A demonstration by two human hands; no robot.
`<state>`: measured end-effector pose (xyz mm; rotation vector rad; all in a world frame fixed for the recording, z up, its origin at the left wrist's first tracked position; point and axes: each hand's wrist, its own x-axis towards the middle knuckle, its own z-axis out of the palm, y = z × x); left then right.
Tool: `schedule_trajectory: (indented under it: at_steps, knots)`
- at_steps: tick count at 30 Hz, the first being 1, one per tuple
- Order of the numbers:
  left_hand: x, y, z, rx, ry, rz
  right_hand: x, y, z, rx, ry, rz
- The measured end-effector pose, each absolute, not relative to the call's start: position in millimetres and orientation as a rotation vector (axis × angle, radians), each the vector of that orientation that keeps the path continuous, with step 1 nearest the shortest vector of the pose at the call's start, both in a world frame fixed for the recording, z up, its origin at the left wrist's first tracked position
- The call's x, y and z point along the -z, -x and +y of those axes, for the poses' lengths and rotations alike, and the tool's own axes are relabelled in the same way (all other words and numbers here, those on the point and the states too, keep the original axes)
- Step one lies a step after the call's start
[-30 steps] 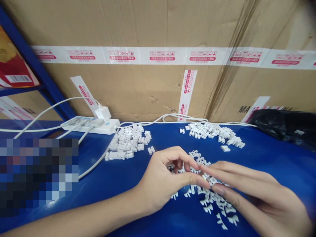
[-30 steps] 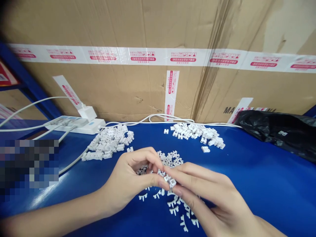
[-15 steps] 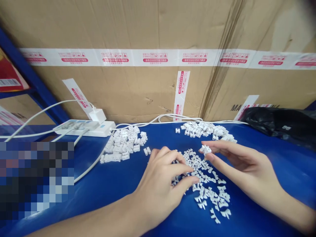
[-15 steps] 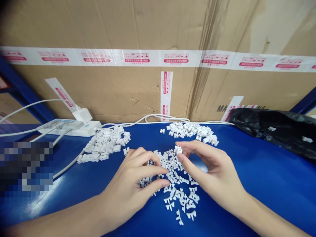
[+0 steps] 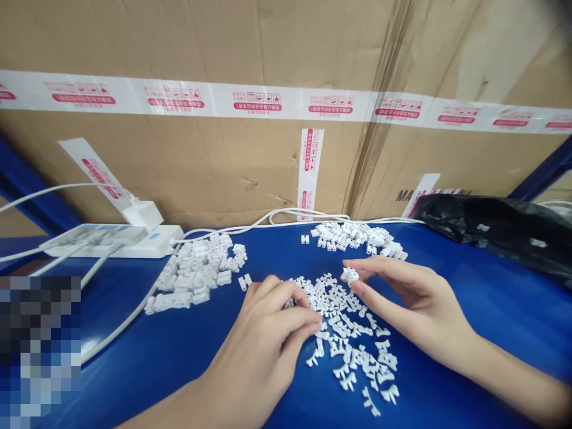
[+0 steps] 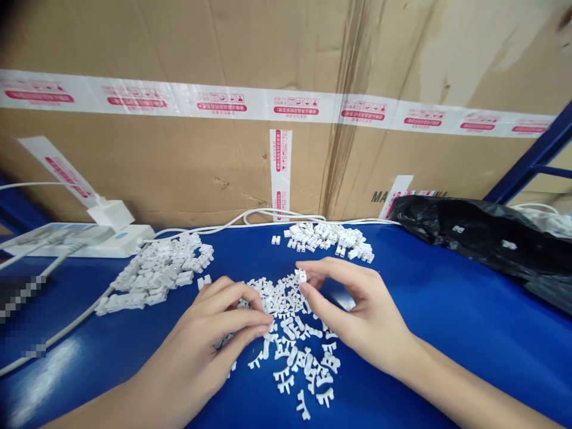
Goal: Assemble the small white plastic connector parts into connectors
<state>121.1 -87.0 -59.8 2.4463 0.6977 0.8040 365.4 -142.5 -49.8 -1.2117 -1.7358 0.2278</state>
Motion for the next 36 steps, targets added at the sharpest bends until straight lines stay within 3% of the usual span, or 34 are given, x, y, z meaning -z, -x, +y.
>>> schedule_trajectory:
  at_steps: [36]
  knots:
    - [60.8,-123.1,-89.6,-1.083,-3.029,0.491,50.9,-359.5,-148.4,-0.148,1.210,-1.858]
